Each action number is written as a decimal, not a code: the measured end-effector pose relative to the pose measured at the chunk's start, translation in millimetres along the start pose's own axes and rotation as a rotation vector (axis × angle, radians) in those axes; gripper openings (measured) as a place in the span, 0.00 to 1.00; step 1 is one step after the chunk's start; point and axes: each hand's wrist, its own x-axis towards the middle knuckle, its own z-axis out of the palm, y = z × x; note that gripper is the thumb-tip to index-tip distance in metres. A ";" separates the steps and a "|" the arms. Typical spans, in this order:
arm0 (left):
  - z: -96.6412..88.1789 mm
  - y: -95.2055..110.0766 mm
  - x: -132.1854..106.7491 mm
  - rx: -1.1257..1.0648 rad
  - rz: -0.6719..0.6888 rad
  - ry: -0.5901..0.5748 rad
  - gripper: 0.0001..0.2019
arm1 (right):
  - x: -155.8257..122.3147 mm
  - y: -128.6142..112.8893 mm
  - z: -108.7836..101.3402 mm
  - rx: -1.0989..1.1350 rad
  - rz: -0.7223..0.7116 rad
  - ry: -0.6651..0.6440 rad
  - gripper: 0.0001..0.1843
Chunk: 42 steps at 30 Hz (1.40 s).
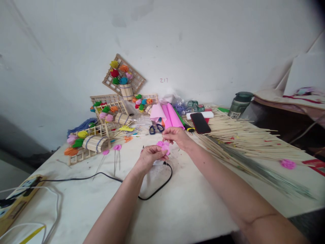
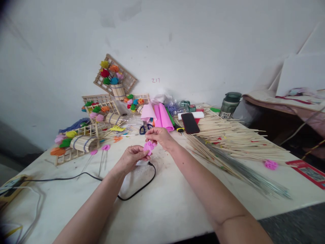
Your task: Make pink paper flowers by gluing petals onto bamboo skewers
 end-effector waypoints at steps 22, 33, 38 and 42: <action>-4.5 -0.9 3.6 0.008 0.069 0.172 0.11 | -1.2 14.2 1.4 -0.058 0.080 -0.136 0.11; -3.4 2.3 3.3 -0.052 0.095 0.206 0.12 | -0.9 16.5 6.8 -0.164 -0.025 -0.021 0.08; -8.6 4.8 4.2 -0.155 0.060 0.291 0.13 | 0.2 9.3 4.0 -0.314 -0.177 0.095 0.09; -14.5 4.3 5.0 -0.232 0.051 0.315 0.14 | -6.2 1.1 10.7 -0.527 -0.233 0.026 0.05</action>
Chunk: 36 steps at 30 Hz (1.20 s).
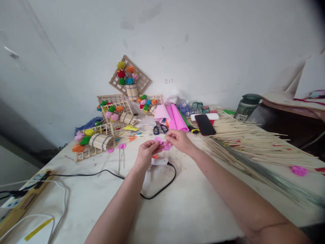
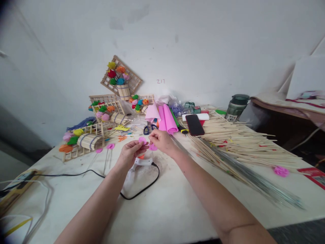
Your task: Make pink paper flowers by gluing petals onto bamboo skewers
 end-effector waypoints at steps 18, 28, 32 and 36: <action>-9.4 -2.3 4.6 -0.081 0.046 -0.003 0.08 | -8.5 -15.5 15.3 -0.469 -0.022 -0.180 0.07; -8.7 -4.9 5.6 -0.062 0.043 -0.010 0.08 | -9.0 -19.6 13.4 -0.496 0.004 -0.219 0.07; -7.5 -5.1 6.0 -0.016 0.044 0.014 0.10 | -9.8 -22.2 13.2 -0.498 -0.007 -0.224 0.07; -6.7 -3.6 6.4 0.002 0.040 0.023 0.10 | -9.9 -21.6 13.1 -0.521 -0.021 -0.236 0.08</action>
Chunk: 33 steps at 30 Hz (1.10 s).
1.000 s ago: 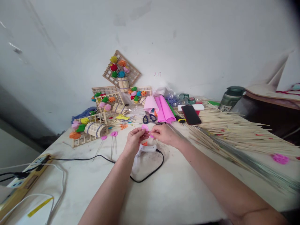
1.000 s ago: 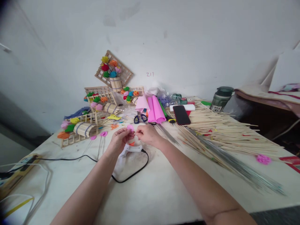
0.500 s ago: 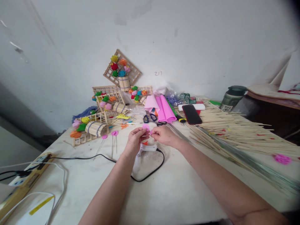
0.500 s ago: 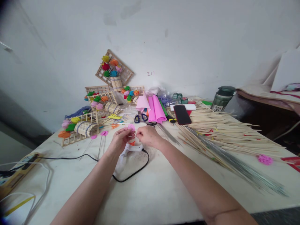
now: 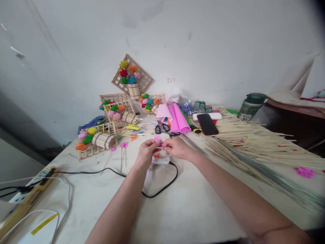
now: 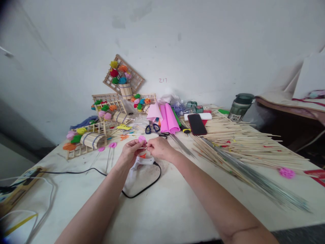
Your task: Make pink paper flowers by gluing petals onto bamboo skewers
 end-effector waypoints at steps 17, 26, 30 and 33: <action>5.6 4.8 -7.3 0.032 -0.027 -0.123 0.11 | 4.2 15.0 -15.4 0.318 0.075 0.093 0.16; 15.4 2.8 -14.0 0.131 -0.065 -0.211 0.12 | 2.0 3.8 -7.9 0.611 0.083 0.065 0.07; 15.4 0.4 -14.0 0.125 -0.064 -0.216 0.11 | 3.8 3.1 -6.6 0.643 0.107 0.131 0.05; 15.8 -0.3 -13.9 0.116 -0.062 -0.207 0.12 | 4.2 2.2 -6.5 0.643 0.144 0.166 0.06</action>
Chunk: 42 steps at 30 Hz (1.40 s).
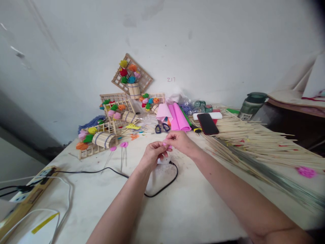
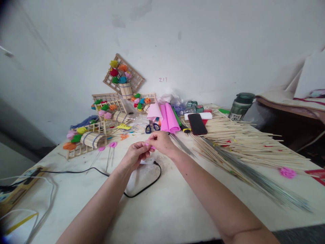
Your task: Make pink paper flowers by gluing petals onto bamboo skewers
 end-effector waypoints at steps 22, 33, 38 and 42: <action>1.9 -1.1 1.6 -0.128 -0.016 0.022 0.10 | 2.6 7.3 -4.6 0.247 0.146 -0.111 0.12; 0.9 -3.0 2.7 -0.139 0.000 0.019 0.11 | 1.1 4.8 1.1 0.331 0.194 -0.006 0.12; 1.6 -2.0 2.1 -0.142 0.004 0.021 0.11 | -0.1 0.3 3.1 0.338 0.231 0.015 0.11; 2.1 -1.2 1.6 -0.133 0.005 0.031 0.12 | 0.0 -0.3 3.9 0.336 0.232 0.016 0.11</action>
